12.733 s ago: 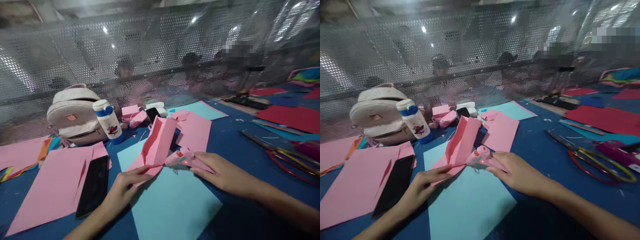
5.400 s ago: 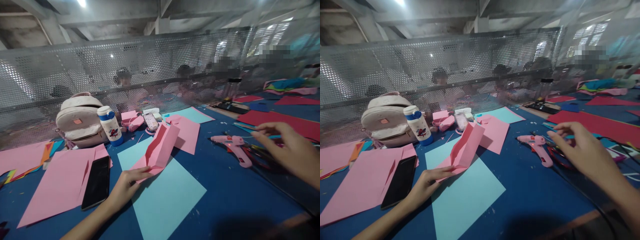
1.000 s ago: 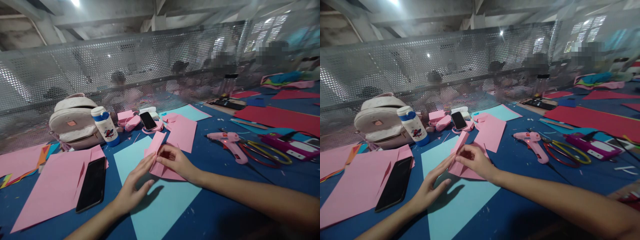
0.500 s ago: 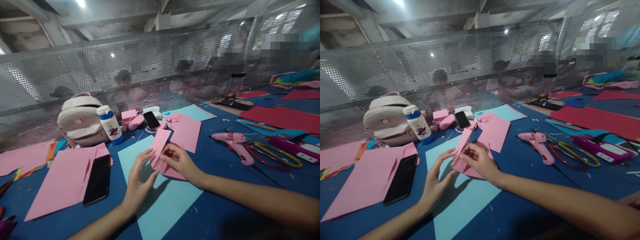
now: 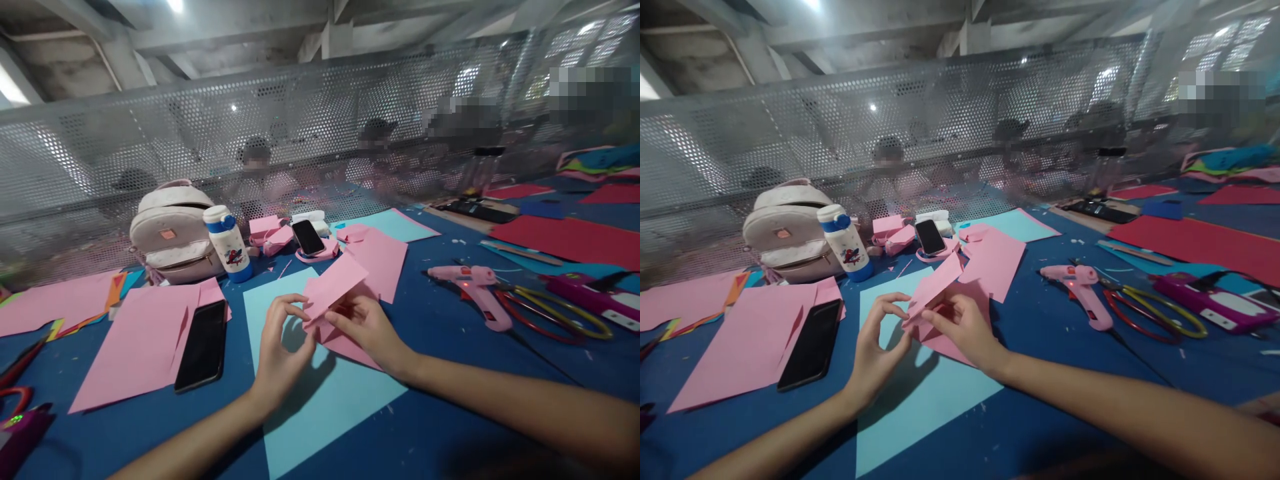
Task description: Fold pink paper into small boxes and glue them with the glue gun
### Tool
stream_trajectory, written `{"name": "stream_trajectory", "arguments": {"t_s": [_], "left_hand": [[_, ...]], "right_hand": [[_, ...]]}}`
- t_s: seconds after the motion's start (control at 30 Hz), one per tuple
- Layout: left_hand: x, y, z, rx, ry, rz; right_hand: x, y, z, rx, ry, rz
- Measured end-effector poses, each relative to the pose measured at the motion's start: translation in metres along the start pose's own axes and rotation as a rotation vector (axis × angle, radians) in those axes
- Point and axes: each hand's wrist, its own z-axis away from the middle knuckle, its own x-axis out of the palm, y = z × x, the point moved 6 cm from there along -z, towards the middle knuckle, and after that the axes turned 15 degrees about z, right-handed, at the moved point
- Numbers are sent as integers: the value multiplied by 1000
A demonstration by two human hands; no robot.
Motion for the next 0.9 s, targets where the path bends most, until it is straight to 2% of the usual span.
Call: {"name": "stream_trajectory", "arguments": {"t_s": [0.3, 0.57, 0.9], "left_hand": [[2, -5, -1, -17, -24, 18], [5, -5, 2, 18, -146, 5], [5, -13, 8, -6, -202, -29]], "right_hand": [[1, 7, -3, -13, 5, 7], [-1, 11, -4, 5, 17, -7], [-4, 14, -7, 41, 30, -12]]}}
